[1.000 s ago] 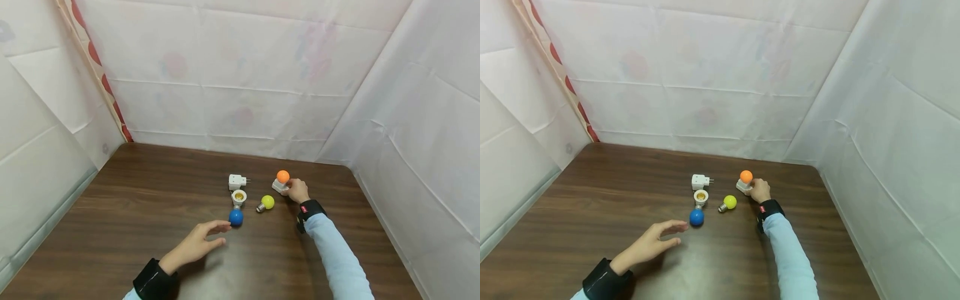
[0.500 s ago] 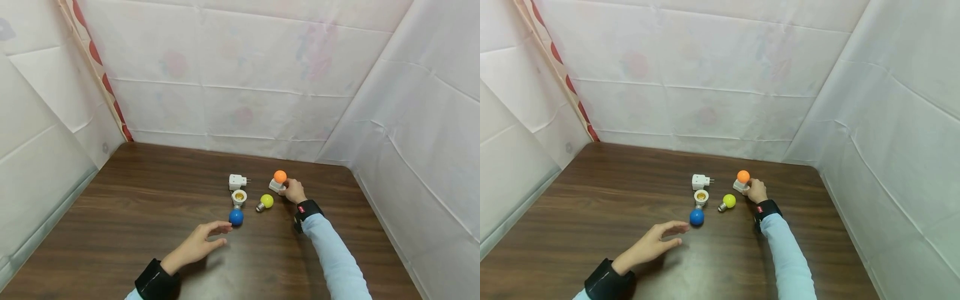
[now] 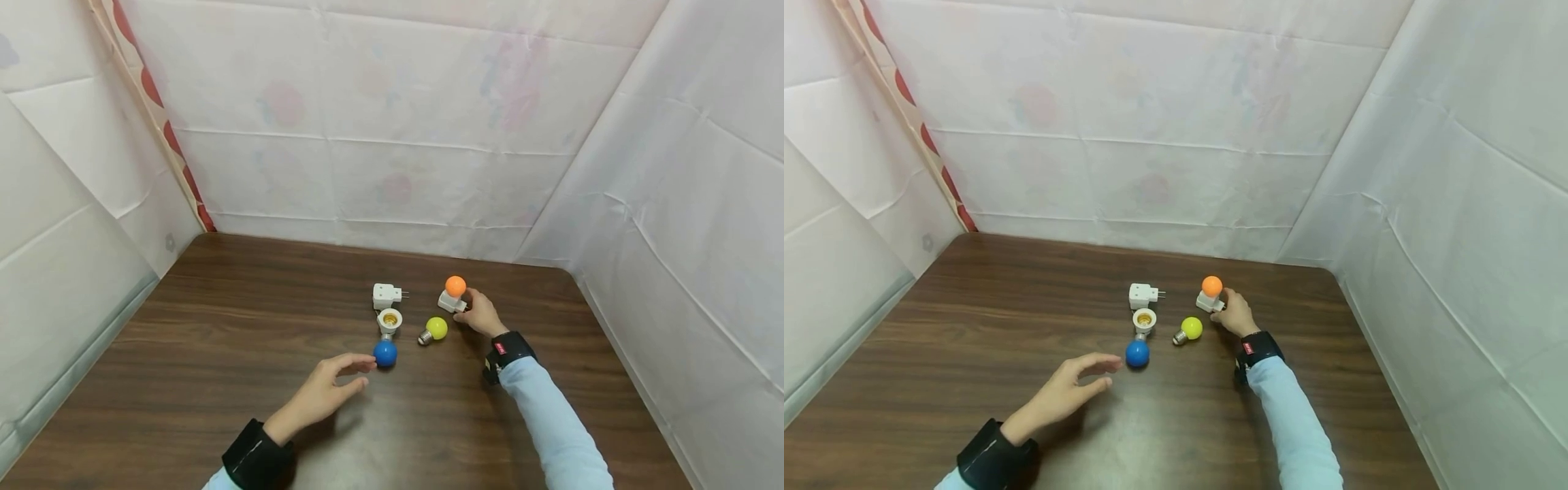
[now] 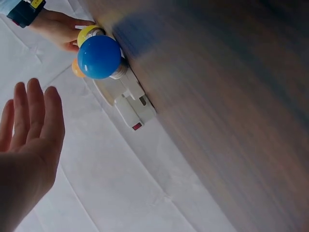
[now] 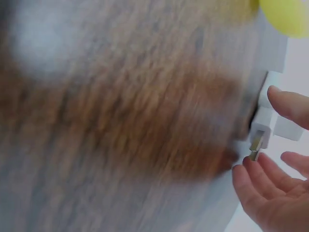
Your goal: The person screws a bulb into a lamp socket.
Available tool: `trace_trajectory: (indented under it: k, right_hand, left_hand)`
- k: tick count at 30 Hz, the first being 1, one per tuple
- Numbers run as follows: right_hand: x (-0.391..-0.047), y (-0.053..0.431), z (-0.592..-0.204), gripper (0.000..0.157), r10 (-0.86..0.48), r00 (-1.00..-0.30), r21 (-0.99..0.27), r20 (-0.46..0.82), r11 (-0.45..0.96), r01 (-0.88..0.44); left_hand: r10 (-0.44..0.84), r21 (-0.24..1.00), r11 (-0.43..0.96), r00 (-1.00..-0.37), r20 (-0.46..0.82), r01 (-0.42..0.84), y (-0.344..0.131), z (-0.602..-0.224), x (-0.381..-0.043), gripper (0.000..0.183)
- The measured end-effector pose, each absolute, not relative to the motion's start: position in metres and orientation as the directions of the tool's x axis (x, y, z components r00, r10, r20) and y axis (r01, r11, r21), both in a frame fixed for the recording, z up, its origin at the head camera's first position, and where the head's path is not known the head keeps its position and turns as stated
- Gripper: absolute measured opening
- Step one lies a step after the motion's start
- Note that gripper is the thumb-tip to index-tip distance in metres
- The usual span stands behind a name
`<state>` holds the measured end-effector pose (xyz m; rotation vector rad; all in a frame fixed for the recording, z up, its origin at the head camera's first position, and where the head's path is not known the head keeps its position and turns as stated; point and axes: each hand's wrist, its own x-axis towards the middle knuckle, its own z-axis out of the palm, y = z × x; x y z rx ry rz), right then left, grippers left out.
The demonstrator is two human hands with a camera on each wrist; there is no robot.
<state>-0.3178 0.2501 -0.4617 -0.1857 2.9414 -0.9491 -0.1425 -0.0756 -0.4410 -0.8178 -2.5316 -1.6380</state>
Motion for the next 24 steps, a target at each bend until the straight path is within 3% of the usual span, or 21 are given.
trace_trajectory:
  k: [7,17,24]
  right_hand:
    - [-0.299,0.256,-0.452,0.074,-0.109,-0.994,-0.591,-0.026,0.803,-0.072]
    - [-0.253,0.257,-0.439,0.059,-0.208,-0.970,-0.585,0.122,0.775,-0.240]
    - [-0.224,0.245,-0.437,0.048,-0.302,-0.947,-0.591,0.112,0.746,-0.308]
  left_hand:
    - [0.349,0.829,0.328,-0.873,0.339,0.453,-0.073,-0.413,-0.135,0.025]
    - [0.347,0.840,0.355,-0.892,0.289,0.410,-0.086,-0.446,-0.165,0.026]
    - [0.323,0.784,0.443,-0.893,0.313,0.435,-0.089,-0.440,-0.197,0.022]
